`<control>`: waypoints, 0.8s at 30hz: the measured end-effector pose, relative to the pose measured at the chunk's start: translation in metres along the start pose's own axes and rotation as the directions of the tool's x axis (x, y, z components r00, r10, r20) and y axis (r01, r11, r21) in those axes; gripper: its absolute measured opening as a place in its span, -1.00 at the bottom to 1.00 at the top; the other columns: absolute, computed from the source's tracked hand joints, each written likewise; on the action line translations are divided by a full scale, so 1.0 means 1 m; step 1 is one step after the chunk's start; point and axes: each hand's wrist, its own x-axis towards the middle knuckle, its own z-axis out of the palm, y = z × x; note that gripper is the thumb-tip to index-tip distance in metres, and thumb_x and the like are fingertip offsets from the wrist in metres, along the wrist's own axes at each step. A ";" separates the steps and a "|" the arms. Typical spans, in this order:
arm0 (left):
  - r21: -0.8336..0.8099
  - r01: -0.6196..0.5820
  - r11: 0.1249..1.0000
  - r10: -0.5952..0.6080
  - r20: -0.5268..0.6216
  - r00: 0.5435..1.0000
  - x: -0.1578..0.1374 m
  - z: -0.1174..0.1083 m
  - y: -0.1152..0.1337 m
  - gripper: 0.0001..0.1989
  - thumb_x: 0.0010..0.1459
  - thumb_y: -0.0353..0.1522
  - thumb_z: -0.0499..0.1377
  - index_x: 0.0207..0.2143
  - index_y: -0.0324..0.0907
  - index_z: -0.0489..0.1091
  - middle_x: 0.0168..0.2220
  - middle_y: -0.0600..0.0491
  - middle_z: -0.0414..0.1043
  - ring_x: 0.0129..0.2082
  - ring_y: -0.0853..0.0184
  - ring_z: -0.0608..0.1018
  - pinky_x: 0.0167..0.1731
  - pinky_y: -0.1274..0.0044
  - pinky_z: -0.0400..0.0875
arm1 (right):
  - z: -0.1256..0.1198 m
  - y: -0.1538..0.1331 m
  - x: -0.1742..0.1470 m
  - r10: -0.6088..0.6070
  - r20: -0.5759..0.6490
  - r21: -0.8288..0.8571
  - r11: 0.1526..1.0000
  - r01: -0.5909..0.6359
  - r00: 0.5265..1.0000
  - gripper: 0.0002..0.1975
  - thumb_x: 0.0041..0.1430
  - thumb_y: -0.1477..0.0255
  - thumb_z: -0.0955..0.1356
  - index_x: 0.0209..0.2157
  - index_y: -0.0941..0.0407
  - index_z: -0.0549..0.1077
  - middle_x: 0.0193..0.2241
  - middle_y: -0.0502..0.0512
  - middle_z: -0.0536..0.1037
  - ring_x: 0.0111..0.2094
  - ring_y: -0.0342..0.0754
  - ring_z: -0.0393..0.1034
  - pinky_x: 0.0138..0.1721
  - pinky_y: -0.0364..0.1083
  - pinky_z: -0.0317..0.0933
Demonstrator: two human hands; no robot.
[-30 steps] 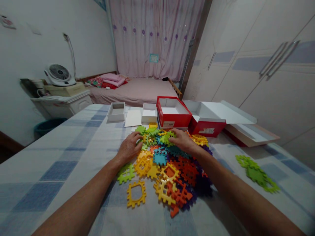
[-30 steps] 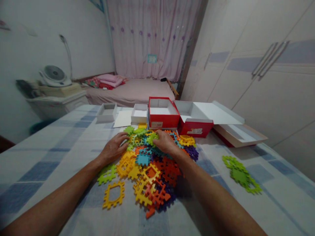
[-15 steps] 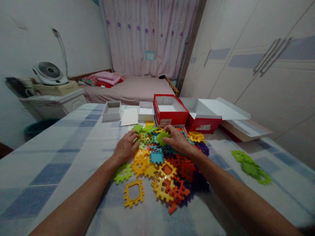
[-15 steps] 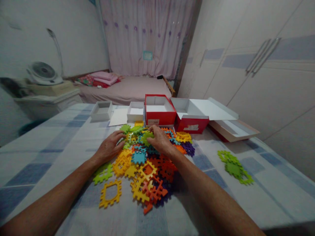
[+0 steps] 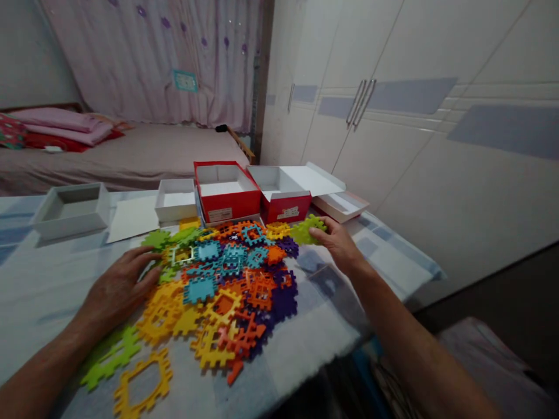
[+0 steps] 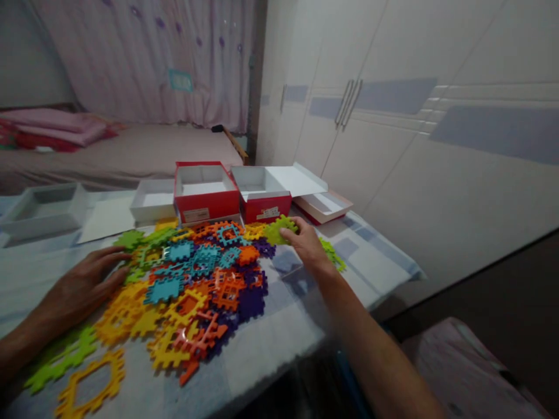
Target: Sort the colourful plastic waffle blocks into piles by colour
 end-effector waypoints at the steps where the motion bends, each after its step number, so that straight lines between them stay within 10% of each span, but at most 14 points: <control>1: -0.006 -0.005 1.000 0.005 0.003 1.000 0.000 0.000 0.000 -0.76 0.03 -0.10 0.03 -0.29 0.07 0.34 -0.07 0.00 0.38 -0.05 -0.02 0.46 0.01 0.01 0.35 | -0.020 0.007 0.001 0.041 -0.056 -0.032 0.999 -0.043 0.998 -0.58 -0.15 0.25 0.42 -0.22 0.13 0.37 -0.33 0.04 0.51 -0.37 -0.10 0.41 -0.25 -0.06 0.30; 9: 0.024 0.010 1.000 -0.010 -0.002 1.000 -0.002 -0.004 0.007 -0.77 0.08 -0.11 0.00 -0.29 0.06 0.34 -0.07 0.05 0.40 -0.04 0.02 0.47 0.01 0.08 0.37 | -0.104 0.070 -0.008 -0.068 -0.283 -0.688 0.709 -0.153 0.957 -0.19 -0.06 0.10 0.35 0.14 0.28 0.19 0.11 0.47 0.27 0.15 0.24 0.16 0.11 0.21 0.07; 14: 0.040 0.012 0.999 -0.013 0.025 1.000 -0.001 -0.003 0.005 -0.71 0.10 -0.09 -0.01 -0.24 0.00 0.33 -0.02 0.05 0.38 -0.02 0.07 0.45 0.03 0.11 0.35 | -0.100 0.105 -0.018 -0.158 -0.171 -0.797 0.602 -0.042 0.973 -0.05 -0.04 0.05 0.34 0.27 0.24 -0.03 0.25 0.43 0.05 0.29 0.24 -0.11 0.21 0.21 -0.06; 24: 0.038 0.056 0.998 -0.057 0.030 0.998 -0.003 -0.006 0.019 -0.67 0.12 -0.22 -0.03 -0.22 -0.21 0.41 0.00 -0.15 0.36 0.03 0.15 0.42 0.11 0.28 0.28 | -0.076 0.097 0.018 -0.355 -0.111 -0.896 0.440 0.061 0.928 -0.44 0.10 0.19 0.26 0.08 0.20 0.28 0.08 0.43 0.30 0.14 0.32 0.14 0.05 0.30 0.11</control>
